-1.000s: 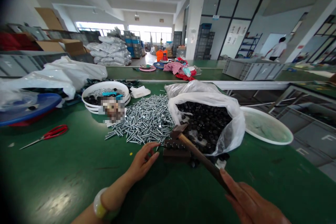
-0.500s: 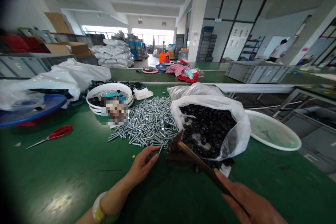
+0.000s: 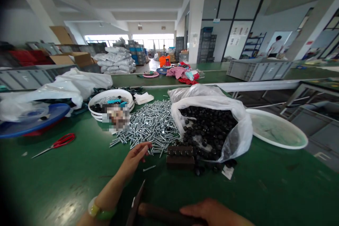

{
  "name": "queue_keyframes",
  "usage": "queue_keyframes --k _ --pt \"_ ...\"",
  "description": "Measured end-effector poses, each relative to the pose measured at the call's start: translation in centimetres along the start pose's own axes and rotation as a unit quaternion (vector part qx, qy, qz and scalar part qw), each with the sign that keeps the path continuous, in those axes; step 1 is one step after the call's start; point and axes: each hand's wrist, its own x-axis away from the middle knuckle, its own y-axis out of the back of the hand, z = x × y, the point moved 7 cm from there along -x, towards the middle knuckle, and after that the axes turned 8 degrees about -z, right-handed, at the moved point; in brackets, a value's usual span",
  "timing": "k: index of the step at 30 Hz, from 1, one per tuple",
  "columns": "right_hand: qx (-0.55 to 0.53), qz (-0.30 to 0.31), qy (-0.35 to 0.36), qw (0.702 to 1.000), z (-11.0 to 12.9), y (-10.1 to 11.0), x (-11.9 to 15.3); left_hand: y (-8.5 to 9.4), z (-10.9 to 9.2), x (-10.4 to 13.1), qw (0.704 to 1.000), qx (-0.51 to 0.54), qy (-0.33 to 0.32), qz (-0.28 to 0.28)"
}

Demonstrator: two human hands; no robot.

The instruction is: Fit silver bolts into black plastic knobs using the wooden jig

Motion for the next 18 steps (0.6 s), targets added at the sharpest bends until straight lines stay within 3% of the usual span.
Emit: queue_keyframes --k 3,5,8,10,13,18 --pt "0.075 -0.028 0.050 0.996 -0.7 0.1 -2.0 -0.4 -2.0 0.2 0.996 -0.060 -0.041 0.055" --pt "0.134 -0.127 0.041 0.982 -2.1 1.9 -3.1 -1.9 -3.8 0.5 0.983 -0.119 -0.102 0.096" --pt "0.202 -0.288 -0.013 0.936 -4.1 5.9 -4.4 -5.5 -6.2 0.7 0.944 -0.218 -0.205 0.141" --pt "0.213 -0.280 -0.014 0.936 -4.9 7.0 -5.9 -7.8 -7.0 0.6 0.914 -0.281 -0.251 0.149" --pt "0.196 -0.209 0.019 0.958 -5.3 7.0 -8.0 -10.1 -7.0 0.0 0.877 -0.357 -0.277 0.162" --pt "0.199 -0.153 0.063 0.966 -4.7 6.6 -9.1 -11.1 -7.0 -0.3 0.842 -0.379 -0.327 0.201"
